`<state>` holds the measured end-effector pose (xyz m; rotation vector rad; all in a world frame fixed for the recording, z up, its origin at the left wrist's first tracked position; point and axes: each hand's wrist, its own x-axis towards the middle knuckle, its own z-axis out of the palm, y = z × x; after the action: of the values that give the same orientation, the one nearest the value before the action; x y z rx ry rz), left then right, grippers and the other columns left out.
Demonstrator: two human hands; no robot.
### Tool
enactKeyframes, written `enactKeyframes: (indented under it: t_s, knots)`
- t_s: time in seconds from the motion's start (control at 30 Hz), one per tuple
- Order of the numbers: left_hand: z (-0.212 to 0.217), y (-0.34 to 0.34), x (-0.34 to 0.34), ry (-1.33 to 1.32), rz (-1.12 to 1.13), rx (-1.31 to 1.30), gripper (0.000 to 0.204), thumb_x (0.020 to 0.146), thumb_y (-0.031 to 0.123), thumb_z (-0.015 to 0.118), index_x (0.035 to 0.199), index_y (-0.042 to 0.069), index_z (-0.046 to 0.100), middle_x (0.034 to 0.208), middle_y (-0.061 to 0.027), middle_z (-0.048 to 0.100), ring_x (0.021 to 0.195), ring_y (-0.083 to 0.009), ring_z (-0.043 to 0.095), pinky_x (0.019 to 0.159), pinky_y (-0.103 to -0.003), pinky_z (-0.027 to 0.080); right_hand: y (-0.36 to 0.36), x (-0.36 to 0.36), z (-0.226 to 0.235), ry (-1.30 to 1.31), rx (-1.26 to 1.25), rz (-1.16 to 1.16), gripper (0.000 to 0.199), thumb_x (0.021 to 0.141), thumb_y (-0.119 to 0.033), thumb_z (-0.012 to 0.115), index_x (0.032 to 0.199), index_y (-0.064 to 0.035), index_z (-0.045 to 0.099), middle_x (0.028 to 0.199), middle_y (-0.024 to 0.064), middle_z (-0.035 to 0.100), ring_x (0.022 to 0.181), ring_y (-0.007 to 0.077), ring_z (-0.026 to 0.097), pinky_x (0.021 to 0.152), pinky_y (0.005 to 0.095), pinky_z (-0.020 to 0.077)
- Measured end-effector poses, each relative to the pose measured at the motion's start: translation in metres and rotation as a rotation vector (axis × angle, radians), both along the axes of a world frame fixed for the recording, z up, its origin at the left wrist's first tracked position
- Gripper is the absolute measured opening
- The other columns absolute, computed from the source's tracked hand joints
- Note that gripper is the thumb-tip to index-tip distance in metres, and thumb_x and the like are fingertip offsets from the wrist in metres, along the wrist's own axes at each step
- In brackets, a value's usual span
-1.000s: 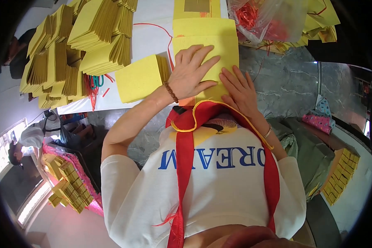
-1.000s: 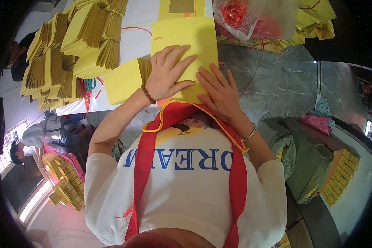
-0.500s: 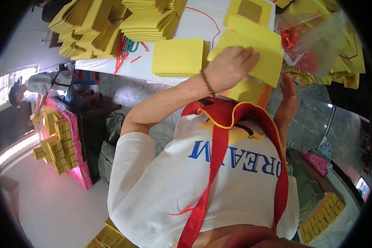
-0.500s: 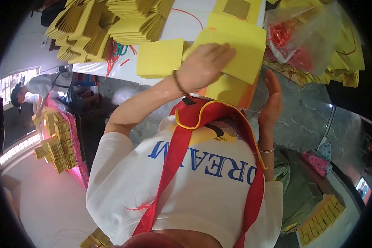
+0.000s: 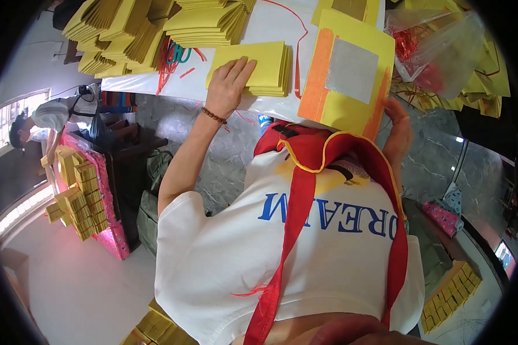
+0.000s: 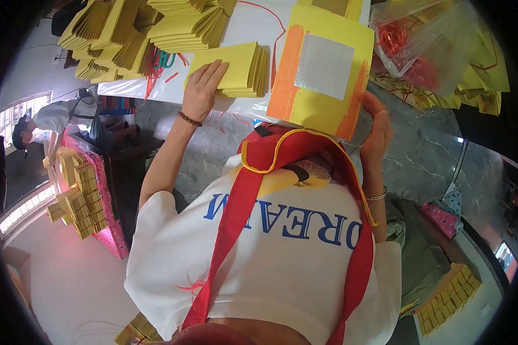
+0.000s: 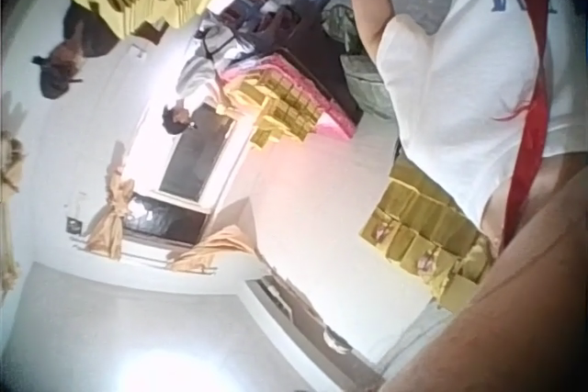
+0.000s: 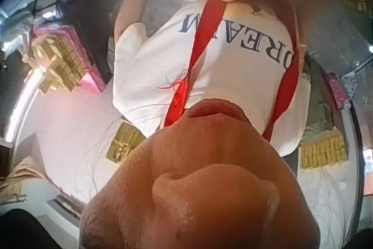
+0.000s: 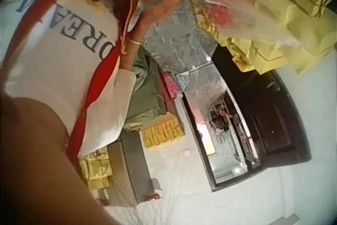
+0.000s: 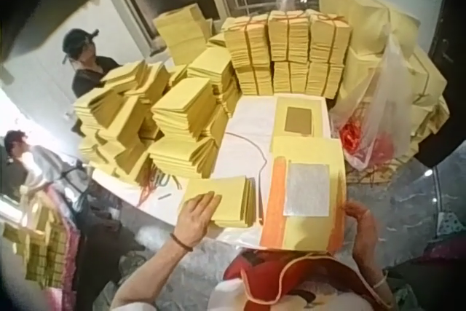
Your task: The recorder is sorting and organizing stacks of yellow joss paper.
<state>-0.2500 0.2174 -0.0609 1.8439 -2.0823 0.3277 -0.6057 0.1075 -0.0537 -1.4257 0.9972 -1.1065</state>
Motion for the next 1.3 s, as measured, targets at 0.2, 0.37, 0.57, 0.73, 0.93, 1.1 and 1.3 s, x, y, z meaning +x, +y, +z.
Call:
enactKeyframes:
  t_s: [0.2,0.37,0.57,0.73,0.93,1.1,1.3]
  knots:
    - [0.001,0.003,0.003,0.034,-0.058,0.213,0.053,0.073,0.016,0.057,0.125,0.006,0.048,0.125,-0.0128,0.049,0.11,-0.0282,0.047,0.092,-0.04,0.037,-0.002,0.003,-0.003,0.026,0.028,-0.034,0.044,0.098,-0.027,0.031,0.113,0.0043,0.057,0.11,0.0123,0.06,0.102,0.0195,0.054,0.091,0.033,0.0401]
    - [-0.009,0.01,-0.003,0.082,-0.069,0.226,0.058,0.075,0.031,0.062,0.126,0.008,0.046,0.131,-0.0127,0.043,0.114,-0.0284,0.042,0.097,-0.043,0.031,-0.001,0.002,0.0,0.056,0.04,-0.017,0.04,0.097,-0.026,0.034,0.111,0.0023,0.058,0.107,0.0107,0.061,0.099,0.0184,0.054,0.09,0.0321,0.0409]
    - [-0.032,0.011,-0.002,-0.095,-0.006,0.175,0.064,0.074,0.036,0.065,0.129,0.011,0.043,0.134,-0.0112,0.04,0.115,-0.0268,0.041,0.097,-0.043,0.031,-0.003,0.006,0.001,0.05,0.043,-0.064,0.038,0.097,-0.025,0.037,0.11,0.0026,0.059,0.103,0.009,0.062,0.098,0.017,0.055,0.089,0.0313,0.0415]
    - [-0.018,0.004,0.001,-0.085,-0.057,0.193,0.066,0.074,0.036,0.066,0.129,0.01,0.043,0.132,-0.0116,0.042,0.115,-0.0278,0.042,0.093,-0.044,0.034,-0.003,0.001,0.002,0.0,0.012,-0.033,0.03,0.094,-0.021,0.045,0.109,0.0015,0.06,0.104,0.0089,0.062,0.101,0.0175,0.055,0.091,0.031,0.0407]
    - [0.012,0.006,-0.006,-0.091,-0.054,0.221,0.07,0.075,0.045,0.063,0.131,0.01,0.041,0.133,-0.0116,0.042,0.115,-0.0292,0.041,0.096,-0.045,0.03,-0.014,0.004,0.012,0.25,-0.351,0.042,0.021,0.087,-0.015,0.054,0.103,-0.0039,0.063,0.106,0.009,0.063,0.111,0.0249,0.05,0.097,0.0356,0.036]
    - [0.036,0.0,-0.025,-0.09,-0.054,0.106,0.062,0.078,0.042,0.061,0.128,0.01,0.046,0.131,-0.0126,0.043,0.114,-0.0301,0.042,0.095,-0.045,0.03,-0.017,0.001,0.007,0.337,-0.377,0.118,0.019,0.085,-0.013,0.055,0.1,-0.0054,0.064,0.107,0.0064,0.063,0.115,0.0284,0.047,0.1,0.0391,0.0322]
    - [0.054,-0.018,-0.084,0.273,-0.487,0.106,0.046,0.075,0.027,0.067,0.114,0.005,0.056,0.115,-0.0118,0.054,0.102,-0.029,0.05,0.084,-0.039,0.04,-0.014,0.002,-0.007,0.249,-0.302,0.072,0.018,0.089,-0.013,0.052,0.099,-0.0041,0.064,0.109,0.0072,0.062,0.115,0.0256,0.047,0.099,0.036,0.0337]
